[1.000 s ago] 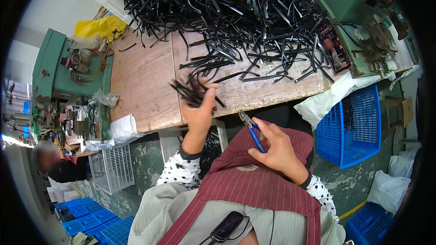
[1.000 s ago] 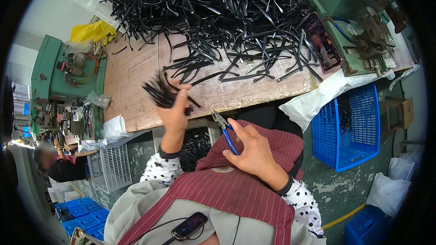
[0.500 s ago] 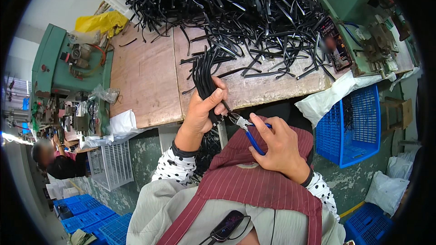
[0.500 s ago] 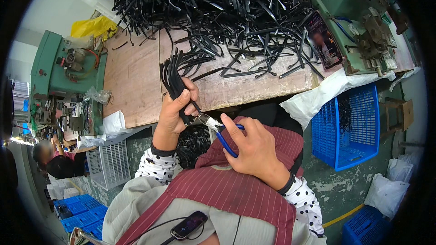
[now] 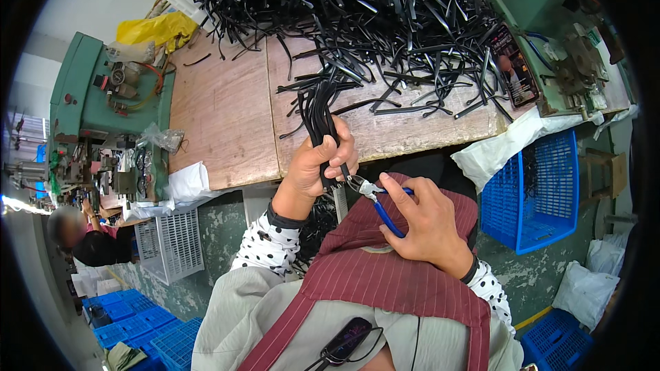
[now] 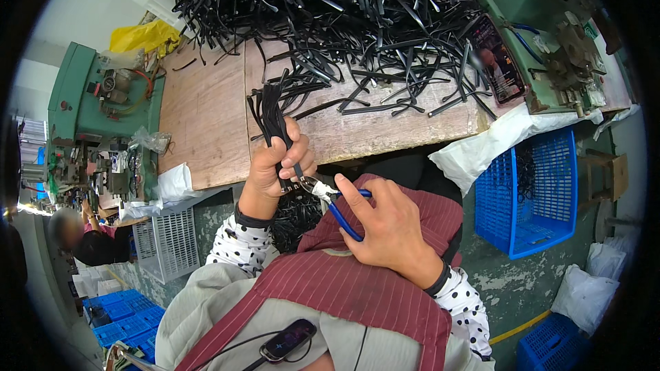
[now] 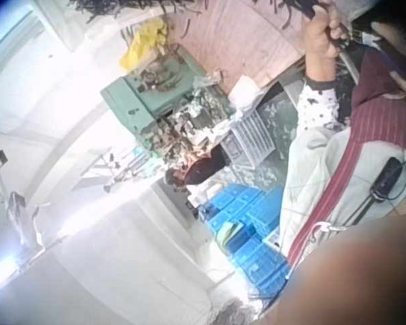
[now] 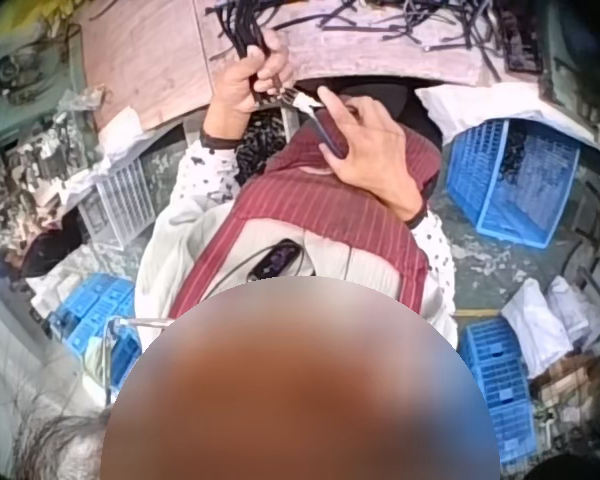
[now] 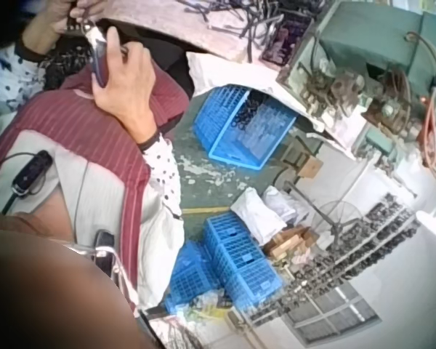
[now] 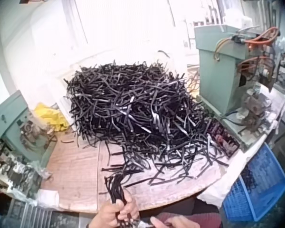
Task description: The person repeatedly picks up black cables from a pile on a wooden table and uses blue-handled pliers to cut the ends. The cut pieces are dropped back onto the table. The task continues throughout the clip with no change in method or destination for the cut pieces.
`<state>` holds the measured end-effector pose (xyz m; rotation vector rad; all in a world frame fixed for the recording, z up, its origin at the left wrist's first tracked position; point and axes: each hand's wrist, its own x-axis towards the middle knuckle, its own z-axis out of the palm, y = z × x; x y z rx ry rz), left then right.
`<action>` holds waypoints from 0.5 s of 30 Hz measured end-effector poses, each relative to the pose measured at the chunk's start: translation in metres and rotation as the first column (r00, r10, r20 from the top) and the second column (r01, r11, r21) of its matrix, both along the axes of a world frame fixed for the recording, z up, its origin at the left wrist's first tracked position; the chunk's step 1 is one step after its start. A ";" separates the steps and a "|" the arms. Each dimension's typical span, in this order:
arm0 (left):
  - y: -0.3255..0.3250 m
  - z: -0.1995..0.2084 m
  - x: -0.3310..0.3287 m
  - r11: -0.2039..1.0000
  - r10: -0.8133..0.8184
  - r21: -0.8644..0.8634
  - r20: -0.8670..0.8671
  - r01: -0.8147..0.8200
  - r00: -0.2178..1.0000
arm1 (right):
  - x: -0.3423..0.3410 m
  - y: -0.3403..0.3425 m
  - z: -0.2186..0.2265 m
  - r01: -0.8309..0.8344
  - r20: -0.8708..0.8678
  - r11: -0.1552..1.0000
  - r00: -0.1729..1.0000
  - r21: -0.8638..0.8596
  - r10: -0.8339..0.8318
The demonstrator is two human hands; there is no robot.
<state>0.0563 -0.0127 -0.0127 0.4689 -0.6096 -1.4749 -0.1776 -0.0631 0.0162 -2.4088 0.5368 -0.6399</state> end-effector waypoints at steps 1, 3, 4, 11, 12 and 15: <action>0.000 -0.002 0.000 1.000 -0.014 -0.015 -0.007 0.014 1.000 | 0.000 0.000 0.000 -0.003 0.002 1.000 1.000 0.001 0.003; 0.000 -0.004 0.001 0.999 -0.029 -0.017 -0.029 0.029 0.999 | 0.001 -0.001 0.000 -0.009 0.009 1.000 1.000 -0.010 0.009; 0.000 -0.005 0.002 0.999 -0.037 -0.021 -0.040 0.037 0.999 | 0.001 -0.001 -0.001 -0.012 0.013 1.000 1.000 -0.024 0.013; 0.005 -0.008 -0.007 0.994 0.107 -0.023 -0.057 -0.108 0.993 | -0.002 -0.003 0.000 -0.050 -0.008 0.999 0.999 0.000 0.050; 0.007 -0.005 -0.011 0.976 0.215 -0.048 0.058 -0.213 0.975 | -0.003 -0.002 -0.001 -0.044 -0.004 0.999 0.999 0.031 0.044; 0.010 0.004 -0.023 0.878 0.478 -0.162 0.220 -0.451 0.851 | -0.004 -0.002 -0.005 -0.038 0.013 0.989 0.999 0.140 0.036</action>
